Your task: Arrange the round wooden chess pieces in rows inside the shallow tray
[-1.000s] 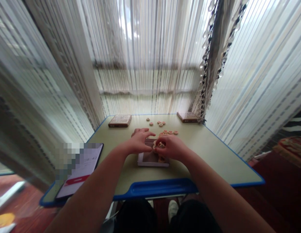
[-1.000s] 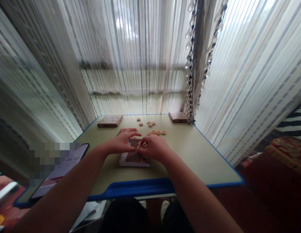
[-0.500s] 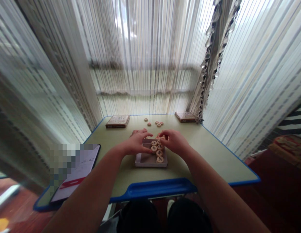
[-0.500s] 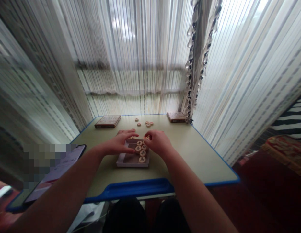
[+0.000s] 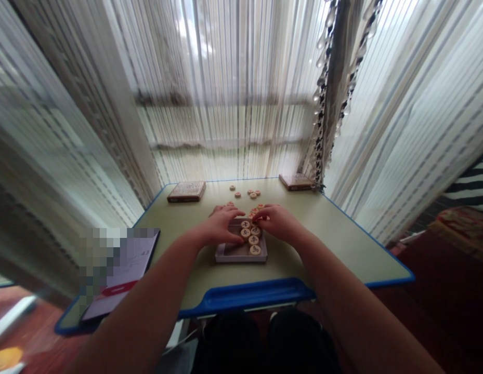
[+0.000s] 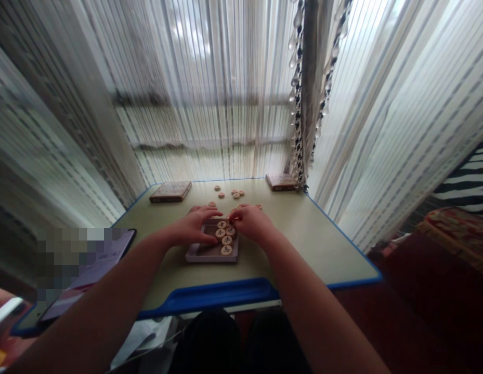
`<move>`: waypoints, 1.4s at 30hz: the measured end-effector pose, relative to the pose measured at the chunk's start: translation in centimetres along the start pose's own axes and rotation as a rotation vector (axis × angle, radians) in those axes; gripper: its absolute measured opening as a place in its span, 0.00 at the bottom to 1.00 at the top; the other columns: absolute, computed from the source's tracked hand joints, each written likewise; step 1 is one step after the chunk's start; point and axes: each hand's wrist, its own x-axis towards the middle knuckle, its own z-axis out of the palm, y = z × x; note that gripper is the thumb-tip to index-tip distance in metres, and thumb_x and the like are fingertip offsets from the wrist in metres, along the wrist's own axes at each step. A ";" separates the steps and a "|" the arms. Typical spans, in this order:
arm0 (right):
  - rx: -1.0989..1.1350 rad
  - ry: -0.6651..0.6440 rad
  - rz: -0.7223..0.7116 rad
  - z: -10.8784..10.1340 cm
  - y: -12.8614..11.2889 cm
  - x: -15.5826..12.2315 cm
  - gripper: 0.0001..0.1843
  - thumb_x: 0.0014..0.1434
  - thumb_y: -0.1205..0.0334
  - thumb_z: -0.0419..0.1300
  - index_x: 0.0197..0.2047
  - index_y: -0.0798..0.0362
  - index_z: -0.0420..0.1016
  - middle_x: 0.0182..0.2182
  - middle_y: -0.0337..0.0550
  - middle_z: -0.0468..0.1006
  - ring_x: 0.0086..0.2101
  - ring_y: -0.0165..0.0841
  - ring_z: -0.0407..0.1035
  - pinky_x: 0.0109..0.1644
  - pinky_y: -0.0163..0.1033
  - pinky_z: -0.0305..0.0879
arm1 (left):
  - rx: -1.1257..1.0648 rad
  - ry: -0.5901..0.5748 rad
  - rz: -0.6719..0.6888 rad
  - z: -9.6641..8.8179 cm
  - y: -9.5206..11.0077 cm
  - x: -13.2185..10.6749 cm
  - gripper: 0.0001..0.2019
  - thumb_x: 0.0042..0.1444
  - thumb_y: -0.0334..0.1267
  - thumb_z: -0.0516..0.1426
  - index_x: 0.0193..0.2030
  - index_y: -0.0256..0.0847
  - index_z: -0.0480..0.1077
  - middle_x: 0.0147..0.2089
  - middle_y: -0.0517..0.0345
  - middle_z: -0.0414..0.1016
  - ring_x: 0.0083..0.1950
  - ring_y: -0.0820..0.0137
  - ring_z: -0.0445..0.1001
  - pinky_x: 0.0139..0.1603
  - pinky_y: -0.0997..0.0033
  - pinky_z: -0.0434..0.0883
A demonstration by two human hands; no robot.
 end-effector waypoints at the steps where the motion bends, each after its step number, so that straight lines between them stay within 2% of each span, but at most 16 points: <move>1: 0.006 0.005 -0.007 0.0 0.1 0.0 0.12 0.48 0.67 0.56 0.34 0.47 0.78 0.34 0.41 0.74 0.32 0.29 0.67 0.41 0.34 0.61 | 0.007 0.007 0.009 0.1 -0.1 0.0 0.37 0.37 0.51 0.61 0.55 0.41 0.62 0.58 0.49 0.58 0.61 0.55 0.50 0.59 0.59 0.53; 7: 0.028 0.039 0.021 0.1 0.0 -0.1 0.13 0.48 0.67 0.55 0.34 0.46 0.78 0.34 0.41 0.71 0.32 0.28 0.66 0.42 0.34 0.61 | 0.042 0.021 0.086 0.3 -0.3 0.2 0.30 0.39 0.50 0.60 0.51 0.43 0.66 0.53 0.53 0.64 0.57 0.56 0.54 0.59 0.59 0.53; 17: 0.062 0.083 -0.004 -0.1 0.1 -0.2 0.14 0.47 0.69 0.55 0.33 0.47 0.78 0.32 0.40 0.69 0.32 0.28 0.66 0.43 0.34 0.61 | 0.029 0.044 0.081 0.6 -0.5 0.4 0.28 0.40 0.50 0.60 0.50 0.43 0.67 0.52 0.52 0.64 0.56 0.57 0.57 0.57 0.60 0.55; 23: 0.061 0.076 0.021 -0.4 -0.2 -0.2 0.12 0.47 0.68 0.55 0.33 0.48 0.78 0.32 0.41 0.69 0.32 0.29 0.66 0.43 0.34 0.61 | 0.054 0.083 0.051 -0.1 -0.1 -0.1 0.29 0.38 0.48 0.61 0.49 0.43 0.68 0.55 0.50 0.62 0.57 0.57 0.55 0.57 0.60 0.56; 25: 0.054 0.073 0.022 -0.4 -0.3 -0.2 0.12 0.48 0.68 0.55 0.33 0.48 0.78 0.33 0.41 0.70 0.32 0.28 0.66 0.43 0.34 0.61 | 0.063 0.113 0.045 -0.5 -0.2 -0.2 0.22 0.39 0.45 0.59 0.44 0.42 0.71 0.51 0.51 0.65 0.54 0.59 0.60 0.55 0.62 0.58; 27: 0.046 0.073 0.023 -0.4 -0.3 -0.2 0.12 0.48 0.68 0.55 0.33 0.48 0.78 0.33 0.41 0.70 0.32 0.28 0.66 0.42 0.34 0.60 | 0.039 0.098 0.027 -0.6 -0.3 -0.1 0.15 0.43 0.43 0.56 0.39 0.42 0.73 0.43 0.53 0.70 0.46 0.64 0.67 0.48 0.66 0.63; 30: 0.028 0.068 0.032 -0.3 -0.3 -0.2 0.12 0.48 0.68 0.55 0.33 0.49 0.78 0.33 0.41 0.70 0.32 0.28 0.65 0.41 0.34 0.61 | -0.009 0.008 -0.022 -0.3 -0.4 0.0 0.13 0.46 0.40 0.53 0.38 0.43 0.74 0.32 0.58 0.73 0.33 0.71 0.69 0.35 0.73 0.65; 33: 0.005 0.060 0.029 -0.3 -0.4 -0.3 0.12 0.48 0.67 0.55 0.33 0.49 0.78 0.33 0.41 0.71 0.31 0.28 0.65 0.39 0.33 0.61 | 0.004 -0.024 -0.049 0.1 -0.4 0.2 0.14 0.45 0.37 0.52 0.38 0.47 0.75 0.29 0.60 0.74 0.28 0.72 0.68 0.31 0.74 0.62; 36: -0.015 0.061 0.019 -0.6 -0.5 -0.4 0.11 0.48 0.66 0.55 0.33 0.50 0.78 0.33 0.41 0.72 0.31 0.28 0.66 0.39 0.34 0.60 | 0.011 -0.013 -0.031 0.3 -0.2 0.3 0.16 0.45 0.36 0.52 0.40 0.49 0.74 0.31 0.60 0.75 0.29 0.72 0.68 0.32 0.74 0.63; 42: -0.022 0.067 0.019 -0.8 -0.7 -0.5 0.12 0.48 0.67 0.54 0.33 0.52 0.78 0.31 0.41 0.72 0.30 0.28 0.65 0.39 0.33 0.60 | 0.029 -0.028 0.000 0.4 0.5 0.3 0.17 0.45 0.34 0.51 0.41 0.45 0.74 0.36 0.57 0.76 0.35 0.70 0.70 0.38 0.73 0.64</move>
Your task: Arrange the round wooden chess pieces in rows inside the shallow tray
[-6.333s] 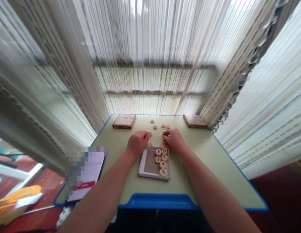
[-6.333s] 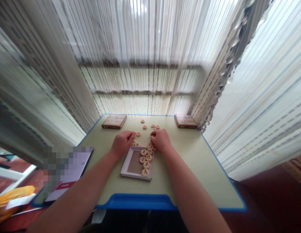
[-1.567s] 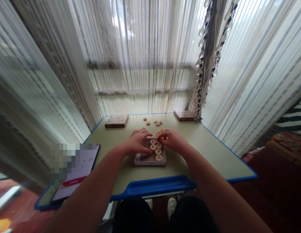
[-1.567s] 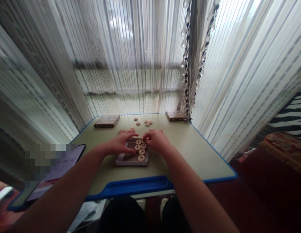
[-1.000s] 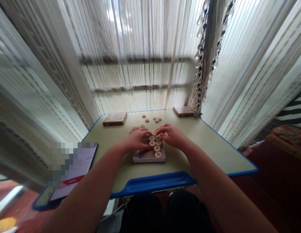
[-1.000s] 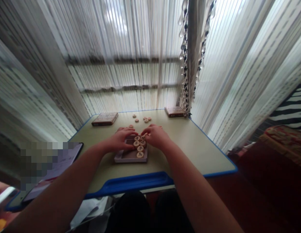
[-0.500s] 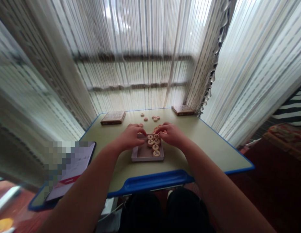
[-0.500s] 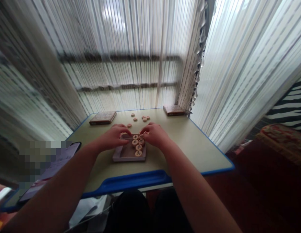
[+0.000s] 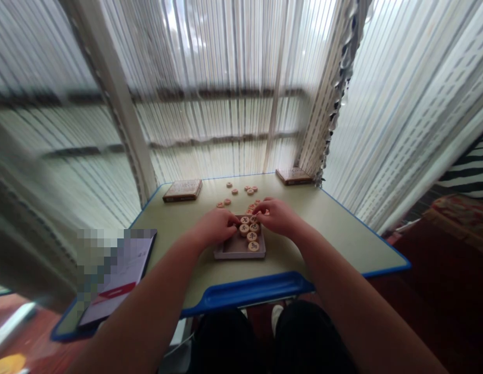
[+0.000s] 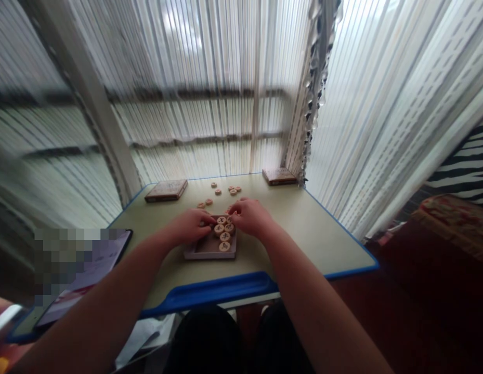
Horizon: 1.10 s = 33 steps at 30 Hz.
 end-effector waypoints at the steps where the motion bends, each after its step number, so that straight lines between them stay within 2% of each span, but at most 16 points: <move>1: 0.001 0.004 -0.001 0.0 0.0 0.0 0.12 0.47 0.67 0.54 0.33 0.52 0.78 0.30 0.41 0.72 0.30 0.28 0.65 0.38 0.33 0.60 | 0.009 0.005 0.007 0.0 0.0 0.0 0.17 0.45 0.34 0.51 0.41 0.45 0.74 0.36 0.57 0.76 0.35 0.70 0.70 0.38 0.73 0.64; 13: 0.011 -0.018 -0.033 0.3 0.0 0.0 0.11 0.49 0.65 0.55 0.33 0.50 0.78 0.31 0.41 0.72 0.30 0.28 0.65 0.38 0.33 0.60 | 0.034 0.042 0.060 0.1 0.3 -0.1 0.15 0.47 0.34 0.50 0.39 0.43 0.74 0.33 0.57 0.75 0.32 0.71 0.69 0.34 0.73 0.63; 20: 0.022 -0.081 -0.153 0.5 -0.7 -0.3 0.11 0.53 0.60 0.55 0.36 0.48 0.77 0.32 0.41 0.71 0.32 0.28 0.66 0.40 0.33 0.58 | 0.042 0.056 0.039 0.2 0.5 0.0 0.14 0.47 0.35 0.50 0.37 0.42 0.75 0.33 0.56 0.76 0.34 0.70 0.69 0.35 0.73 0.63; 26: -0.058 -0.020 -0.079 0.7 -0.8 0.0 0.11 0.51 0.55 0.56 0.34 0.48 0.77 0.33 0.41 0.72 0.31 0.29 0.66 0.38 0.33 0.58 | 0.038 0.053 0.053 0.0 0.4 -0.1 0.14 0.48 0.35 0.50 0.36 0.41 0.75 0.31 0.56 0.76 0.31 0.71 0.69 0.33 0.74 0.62; 33: -0.085 -0.056 -0.049 1.0 -0.8 0.2 0.11 0.49 0.54 0.57 0.33 0.47 0.77 0.35 0.40 0.73 0.32 0.29 0.67 0.36 0.33 0.58 | -0.005 0.002 0.064 0.0 0.1 -0.1 0.14 0.46 0.36 0.51 0.37 0.41 0.74 0.30 0.58 0.74 0.30 0.72 0.67 0.31 0.74 0.61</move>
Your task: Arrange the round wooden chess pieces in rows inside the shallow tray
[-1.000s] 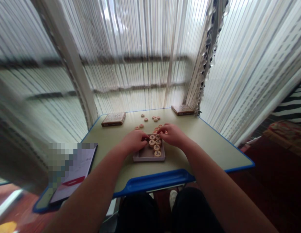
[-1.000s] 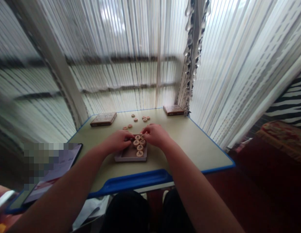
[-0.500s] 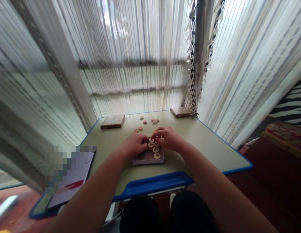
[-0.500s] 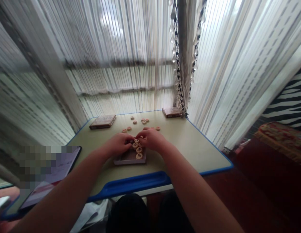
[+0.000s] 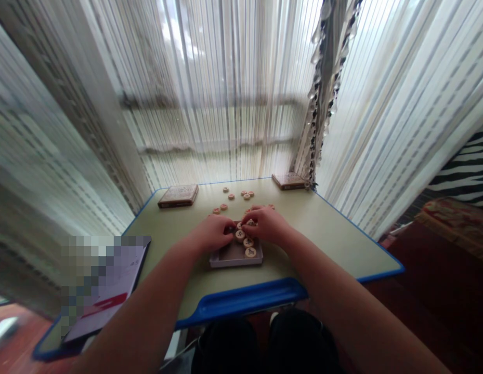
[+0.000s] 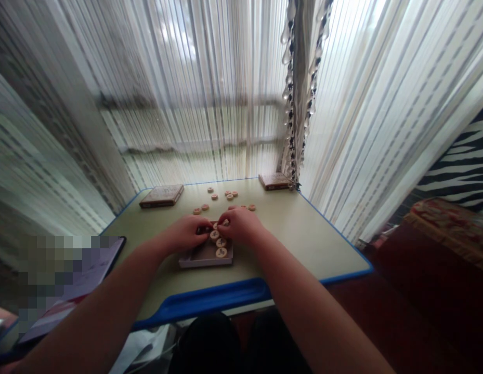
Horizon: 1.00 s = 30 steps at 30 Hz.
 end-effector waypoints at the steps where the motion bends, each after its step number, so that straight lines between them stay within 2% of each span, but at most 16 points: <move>1: 0.001 0.001 -0.005 0.0 0.0 0.0 0.10 0.49 0.54 0.57 0.33 0.47 0.77 0.35 0.40 0.73 0.33 0.29 0.67 0.37 0.32 0.58 | -0.016 -0.022 -0.008 -0.1 0.0 0.0 0.14 0.45 0.36 0.51 0.37 0.41 0.74 0.29 0.58 0.74 0.29 0.72 0.67 0.30 0.74 0.61; 6: 0.014 0.030 -0.004 -0.2 -0.1 0.1 0.10 0.49 0.54 0.58 0.32 0.48 0.77 0.32 0.40 0.73 0.29 0.28 0.66 0.34 0.32 0.58 | -0.097 -0.096 -0.037 -0.4 -0.2 -0.2 0.15 0.41 0.38 0.54 0.37 0.39 0.73 0.26 0.61 0.71 0.28 0.73 0.65 0.29 0.75 0.60; 21: 0.015 0.060 -0.024 0.2 0.2 0.3 0.11 0.50 0.54 0.57 0.30 0.49 0.78 0.29 0.40 0.73 0.26 0.27 0.64 0.30 0.31 0.55 | -0.066 -0.065 0.029 -0.1 -0.5 -0.2 0.14 0.46 0.45 0.54 0.35 0.40 0.73 0.26 0.62 0.70 0.27 0.74 0.63 0.28 0.75 0.57; 30: 0.047 0.088 -0.026 0.4 0.7 0.5 0.09 0.50 0.58 0.57 0.30 0.51 0.77 0.28 0.40 0.72 0.26 0.26 0.62 0.31 0.32 0.55 | -0.088 -0.066 0.039 -0.1 -0.4 0.0 0.15 0.47 0.46 0.54 0.35 0.39 0.73 0.25 0.61 0.70 0.25 0.75 0.63 0.26 0.76 0.56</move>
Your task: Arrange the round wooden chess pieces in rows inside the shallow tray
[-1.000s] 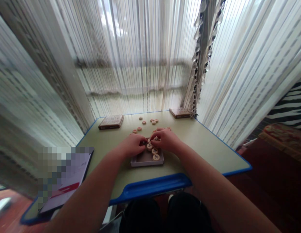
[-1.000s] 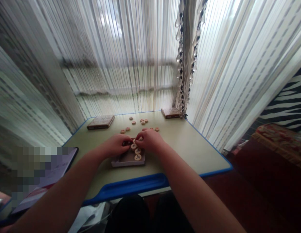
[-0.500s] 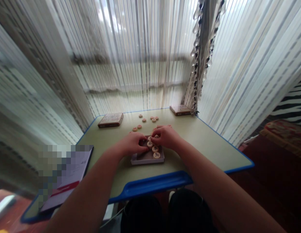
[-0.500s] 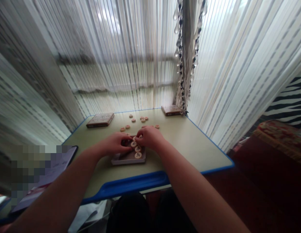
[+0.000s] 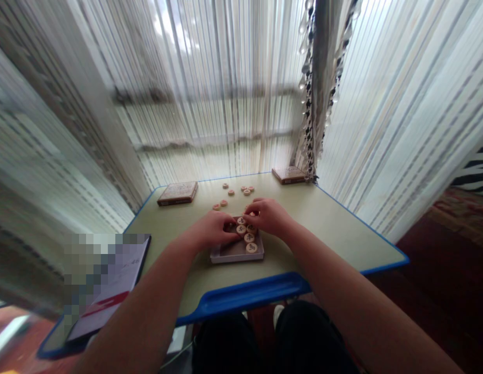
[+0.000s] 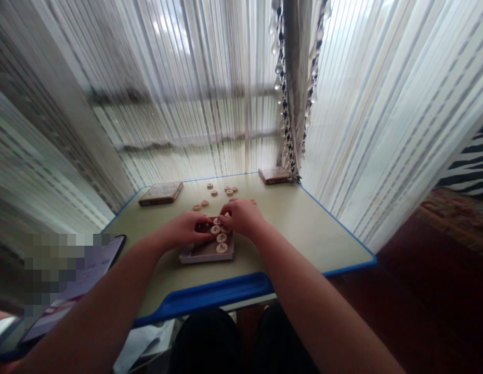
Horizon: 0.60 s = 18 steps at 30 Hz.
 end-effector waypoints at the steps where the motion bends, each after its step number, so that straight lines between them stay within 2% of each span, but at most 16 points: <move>1: 0.007 0.015 0.001 0.0 0.0 0.0 0.09 0.50 0.58 0.57 0.31 0.51 0.77 0.28 0.40 0.71 0.26 0.26 0.62 0.31 0.32 0.55 | -0.009 0.000 -0.001 0.0 0.1 0.0 0.15 0.47 0.46 0.54 0.36 0.39 0.73 0.25 0.61 0.70 0.26 0.75 0.63 0.26 0.76 0.56; 6: 0.059 0.131 0.006 -0.3 -0.2 0.0 0.14 0.51 0.56 0.56 0.41 0.49 0.73 0.25 0.37 0.69 0.26 0.26 0.60 0.32 0.32 0.54 | -0.048 0.029 -0.031 -0.1 0.5 -0.2 0.15 0.46 0.45 0.54 0.35 0.39 0.74 0.25 0.61 0.71 0.26 0.74 0.64 0.28 0.76 0.58; 10: 0.095 0.157 0.024 -0.5 -0.3 -0.1 0.17 0.52 0.56 0.56 0.46 0.50 0.69 0.23 0.35 0.67 0.24 0.26 0.59 0.31 0.32 0.53 | -0.058 0.028 -0.055 -0.2 0.6 -0.2 0.14 0.46 0.45 0.55 0.33 0.39 0.74 0.24 0.60 0.71 0.26 0.74 0.65 0.29 0.76 0.59; 18: 0.055 0.183 0.038 -0.4 0.2 0.0 0.13 0.51 0.59 0.56 0.40 0.50 0.72 0.24 0.37 0.69 0.26 0.27 0.61 0.33 0.33 0.56 | -0.032 0.014 -0.046 0.0 0.3 -0.1 0.15 0.47 0.47 0.54 0.37 0.41 0.74 0.26 0.60 0.73 0.27 0.74 0.65 0.29 0.76 0.59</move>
